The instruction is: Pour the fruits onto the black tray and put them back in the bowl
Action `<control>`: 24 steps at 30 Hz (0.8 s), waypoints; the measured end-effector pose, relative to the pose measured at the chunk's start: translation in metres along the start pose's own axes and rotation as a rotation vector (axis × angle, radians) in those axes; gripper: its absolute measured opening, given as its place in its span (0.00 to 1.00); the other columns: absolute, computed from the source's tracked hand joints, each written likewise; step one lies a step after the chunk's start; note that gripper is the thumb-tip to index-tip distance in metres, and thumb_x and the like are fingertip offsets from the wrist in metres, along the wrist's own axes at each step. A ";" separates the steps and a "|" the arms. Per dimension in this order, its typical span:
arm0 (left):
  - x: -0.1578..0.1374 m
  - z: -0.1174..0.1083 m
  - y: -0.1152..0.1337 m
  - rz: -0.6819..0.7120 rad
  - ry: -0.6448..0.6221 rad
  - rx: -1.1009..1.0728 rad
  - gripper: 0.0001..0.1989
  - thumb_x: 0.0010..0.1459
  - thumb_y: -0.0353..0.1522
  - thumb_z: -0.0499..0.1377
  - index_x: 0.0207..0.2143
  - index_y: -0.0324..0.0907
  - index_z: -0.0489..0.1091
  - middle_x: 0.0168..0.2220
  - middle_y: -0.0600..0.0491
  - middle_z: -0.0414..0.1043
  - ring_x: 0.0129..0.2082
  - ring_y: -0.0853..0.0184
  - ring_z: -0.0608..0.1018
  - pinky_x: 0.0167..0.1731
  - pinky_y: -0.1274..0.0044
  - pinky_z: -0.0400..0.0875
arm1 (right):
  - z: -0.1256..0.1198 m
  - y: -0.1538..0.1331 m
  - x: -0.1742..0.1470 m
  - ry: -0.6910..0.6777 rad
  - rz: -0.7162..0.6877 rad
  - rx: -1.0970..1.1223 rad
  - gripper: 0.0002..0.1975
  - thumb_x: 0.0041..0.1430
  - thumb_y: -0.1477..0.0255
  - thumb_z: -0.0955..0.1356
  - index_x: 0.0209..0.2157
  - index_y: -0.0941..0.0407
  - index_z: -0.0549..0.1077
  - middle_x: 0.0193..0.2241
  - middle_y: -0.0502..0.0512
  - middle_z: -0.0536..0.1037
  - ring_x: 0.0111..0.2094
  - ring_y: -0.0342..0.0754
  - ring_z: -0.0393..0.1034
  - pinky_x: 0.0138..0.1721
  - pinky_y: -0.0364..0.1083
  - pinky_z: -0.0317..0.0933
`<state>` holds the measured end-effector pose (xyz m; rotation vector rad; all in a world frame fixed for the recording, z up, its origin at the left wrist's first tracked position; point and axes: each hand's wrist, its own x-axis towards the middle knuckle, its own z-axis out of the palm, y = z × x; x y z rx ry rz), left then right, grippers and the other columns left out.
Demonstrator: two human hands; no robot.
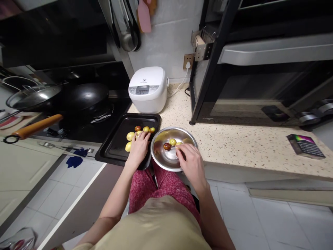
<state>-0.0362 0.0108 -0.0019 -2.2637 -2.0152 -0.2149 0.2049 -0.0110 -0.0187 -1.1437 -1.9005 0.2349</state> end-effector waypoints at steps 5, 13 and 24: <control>0.001 -0.001 0.001 -0.008 0.045 0.022 0.18 0.70 0.24 0.49 0.55 0.36 0.73 0.53 0.41 0.74 0.56 0.53 0.75 0.65 0.58 0.62 | 0.000 0.000 0.000 -0.012 0.012 -0.002 0.07 0.70 0.72 0.66 0.42 0.54 0.77 0.40 0.57 0.84 0.43 0.54 0.78 0.46 0.54 0.69; -0.002 0.004 0.002 -0.034 0.069 0.004 0.10 0.70 0.29 0.55 0.46 0.37 0.76 0.46 0.43 0.76 0.52 0.53 0.76 0.69 0.53 0.53 | -0.001 0.000 -0.001 -0.012 0.026 -0.002 0.08 0.70 0.71 0.65 0.41 0.54 0.77 0.40 0.57 0.84 0.44 0.55 0.78 0.47 0.55 0.69; -0.018 -0.001 0.005 -0.109 -0.014 -0.222 0.12 0.65 0.20 0.53 0.47 0.39 0.70 0.48 0.44 0.70 0.42 0.58 0.79 0.39 0.71 0.75 | 0.002 0.000 -0.001 -0.033 0.017 0.004 0.07 0.71 0.72 0.65 0.42 0.54 0.76 0.40 0.57 0.83 0.44 0.55 0.78 0.47 0.55 0.69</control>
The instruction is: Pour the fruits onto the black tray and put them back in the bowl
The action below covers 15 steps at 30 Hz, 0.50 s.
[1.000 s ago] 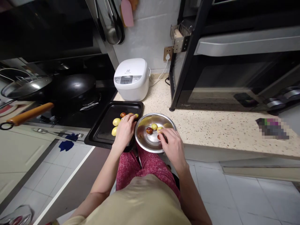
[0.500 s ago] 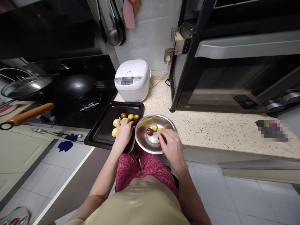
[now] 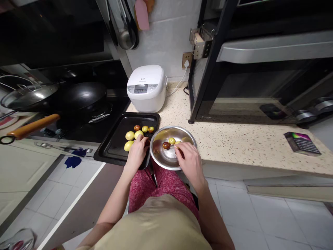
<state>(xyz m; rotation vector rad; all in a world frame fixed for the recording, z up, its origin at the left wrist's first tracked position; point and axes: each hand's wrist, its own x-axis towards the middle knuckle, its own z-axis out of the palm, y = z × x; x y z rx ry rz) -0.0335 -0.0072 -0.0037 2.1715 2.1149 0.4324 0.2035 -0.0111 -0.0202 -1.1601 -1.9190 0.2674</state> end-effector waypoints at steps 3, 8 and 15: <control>-0.005 0.004 -0.004 0.016 0.012 -0.106 0.14 0.63 0.18 0.54 0.48 0.40 0.68 0.48 0.45 0.71 0.42 0.59 0.79 0.39 0.71 0.75 | 0.001 0.000 0.000 -0.001 -0.002 0.004 0.07 0.71 0.72 0.65 0.42 0.54 0.76 0.41 0.57 0.83 0.44 0.55 0.78 0.47 0.56 0.69; -0.010 0.004 -0.012 0.059 0.138 -0.276 0.13 0.63 0.21 0.59 0.48 0.41 0.67 0.47 0.46 0.74 0.45 0.58 0.79 0.45 0.68 0.76 | -0.001 -0.002 0.001 0.007 -0.001 0.016 0.07 0.71 0.71 0.65 0.42 0.53 0.77 0.41 0.57 0.83 0.44 0.55 0.78 0.48 0.56 0.69; -0.029 -0.013 0.004 0.221 0.329 -0.433 0.11 0.67 0.27 0.61 0.50 0.44 0.68 0.48 0.49 0.75 0.49 0.61 0.79 0.51 0.70 0.75 | 0.002 -0.018 0.003 0.014 -0.041 0.084 0.07 0.71 0.72 0.66 0.42 0.53 0.78 0.40 0.56 0.84 0.43 0.54 0.78 0.49 0.55 0.69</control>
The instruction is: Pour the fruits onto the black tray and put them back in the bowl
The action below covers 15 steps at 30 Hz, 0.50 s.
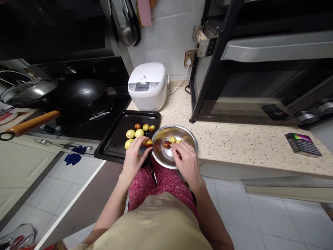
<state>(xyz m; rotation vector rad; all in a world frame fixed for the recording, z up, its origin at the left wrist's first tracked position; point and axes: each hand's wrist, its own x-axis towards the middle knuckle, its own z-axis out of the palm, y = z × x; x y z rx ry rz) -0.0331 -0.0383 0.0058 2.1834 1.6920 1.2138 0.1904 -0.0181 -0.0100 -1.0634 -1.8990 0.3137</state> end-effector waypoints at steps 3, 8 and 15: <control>-0.005 0.003 0.013 0.037 -0.025 -0.036 0.11 0.68 0.28 0.60 0.52 0.45 0.68 0.50 0.48 0.75 0.51 0.61 0.79 0.54 0.69 0.75 | 0.001 -0.009 0.001 -0.018 0.006 0.046 0.08 0.71 0.71 0.66 0.45 0.52 0.78 0.42 0.57 0.84 0.45 0.54 0.78 0.51 0.55 0.70; -0.011 0.016 0.022 0.069 -0.126 -0.068 0.12 0.69 0.28 0.59 0.53 0.46 0.67 0.50 0.47 0.76 0.53 0.60 0.79 0.55 0.67 0.76 | 0.002 -0.017 0.001 -0.085 0.050 0.097 0.09 0.69 0.67 0.69 0.48 0.51 0.78 0.45 0.58 0.83 0.48 0.56 0.77 0.52 0.56 0.71; -0.016 0.027 0.026 0.138 -0.166 -0.045 0.16 0.68 0.23 0.55 0.56 0.45 0.67 0.52 0.47 0.75 0.54 0.60 0.78 0.55 0.67 0.77 | 0.013 -0.016 -0.001 -0.150 0.154 0.161 0.10 0.64 0.69 0.71 0.47 0.52 0.76 0.44 0.57 0.83 0.40 0.53 0.78 0.45 0.52 0.74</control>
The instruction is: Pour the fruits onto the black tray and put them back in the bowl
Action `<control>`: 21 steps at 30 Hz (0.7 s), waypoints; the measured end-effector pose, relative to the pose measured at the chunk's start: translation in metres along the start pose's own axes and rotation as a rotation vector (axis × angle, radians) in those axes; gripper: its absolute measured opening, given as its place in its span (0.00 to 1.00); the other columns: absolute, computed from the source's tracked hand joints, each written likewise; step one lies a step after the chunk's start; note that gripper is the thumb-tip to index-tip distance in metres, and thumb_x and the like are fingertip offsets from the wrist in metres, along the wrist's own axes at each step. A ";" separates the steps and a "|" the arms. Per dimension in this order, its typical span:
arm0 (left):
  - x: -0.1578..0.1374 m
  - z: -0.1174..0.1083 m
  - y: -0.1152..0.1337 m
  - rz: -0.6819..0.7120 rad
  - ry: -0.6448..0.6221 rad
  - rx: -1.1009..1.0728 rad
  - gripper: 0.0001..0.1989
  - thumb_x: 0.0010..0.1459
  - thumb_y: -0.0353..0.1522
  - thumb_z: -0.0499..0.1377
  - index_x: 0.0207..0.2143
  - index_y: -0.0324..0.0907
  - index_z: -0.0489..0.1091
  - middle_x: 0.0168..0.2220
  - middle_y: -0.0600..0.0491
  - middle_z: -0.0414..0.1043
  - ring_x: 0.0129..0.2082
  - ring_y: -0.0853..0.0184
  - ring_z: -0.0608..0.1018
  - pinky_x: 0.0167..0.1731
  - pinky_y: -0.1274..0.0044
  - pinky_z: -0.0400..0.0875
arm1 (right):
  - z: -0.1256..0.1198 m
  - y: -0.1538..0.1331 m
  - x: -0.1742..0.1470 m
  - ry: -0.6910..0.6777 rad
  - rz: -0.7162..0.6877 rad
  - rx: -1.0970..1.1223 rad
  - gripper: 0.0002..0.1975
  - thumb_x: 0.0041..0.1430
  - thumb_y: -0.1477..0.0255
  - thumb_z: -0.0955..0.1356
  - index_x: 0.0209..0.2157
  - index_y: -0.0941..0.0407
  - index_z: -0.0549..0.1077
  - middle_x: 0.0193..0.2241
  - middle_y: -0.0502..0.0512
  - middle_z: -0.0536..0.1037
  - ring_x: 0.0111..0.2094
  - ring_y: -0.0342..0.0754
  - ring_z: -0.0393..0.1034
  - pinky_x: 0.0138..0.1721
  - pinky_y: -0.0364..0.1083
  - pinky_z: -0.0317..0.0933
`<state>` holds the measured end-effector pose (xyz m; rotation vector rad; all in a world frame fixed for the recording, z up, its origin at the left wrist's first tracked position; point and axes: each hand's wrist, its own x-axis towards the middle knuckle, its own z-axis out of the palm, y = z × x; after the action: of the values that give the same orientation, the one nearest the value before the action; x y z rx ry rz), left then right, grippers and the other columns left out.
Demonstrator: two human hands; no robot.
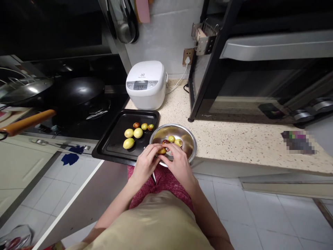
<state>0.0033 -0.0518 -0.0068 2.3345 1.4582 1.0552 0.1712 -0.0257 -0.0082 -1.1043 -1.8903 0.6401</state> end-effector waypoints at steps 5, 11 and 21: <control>0.000 -0.001 0.000 -0.004 -0.007 -0.036 0.16 0.69 0.24 0.55 0.56 0.44 0.67 0.54 0.46 0.74 0.56 0.60 0.78 0.56 0.68 0.76 | 0.002 0.001 0.006 -0.044 0.034 0.019 0.15 0.59 0.74 0.70 0.49 0.53 0.76 0.45 0.56 0.83 0.32 0.48 0.74 0.37 0.48 0.72; 0.000 -0.013 -0.001 -0.051 -0.052 -0.086 0.16 0.69 0.26 0.58 0.57 0.46 0.67 0.55 0.47 0.74 0.55 0.61 0.79 0.56 0.69 0.77 | 0.000 0.007 0.011 -0.061 0.038 -0.073 0.11 0.59 0.73 0.69 0.44 0.53 0.77 0.43 0.57 0.83 0.43 0.54 0.79 0.45 0.52 0.72; 0.005 -0.040 -0.023 -0.172 0.047 0.016 0.09 0.72 0.32 0.56 0.52 0.45 0.71 0.52 0.48 0.77 0.53 0.62 0.79 0.56 0.69 0.75 | 0.002 0.017 0.013 -0.190 0.026 -0.261 0.08 0.59 0.76 0.69 0.40 0.54 0.78 0.39 0.56 0.84 0.38 0.54 0.80 0.40 0.50 0.70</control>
<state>-0.0378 -0.0437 0.0131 2.1622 1.6559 1.0623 0.1736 -0.0065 -0.0167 -1.2710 -2.1724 0.5379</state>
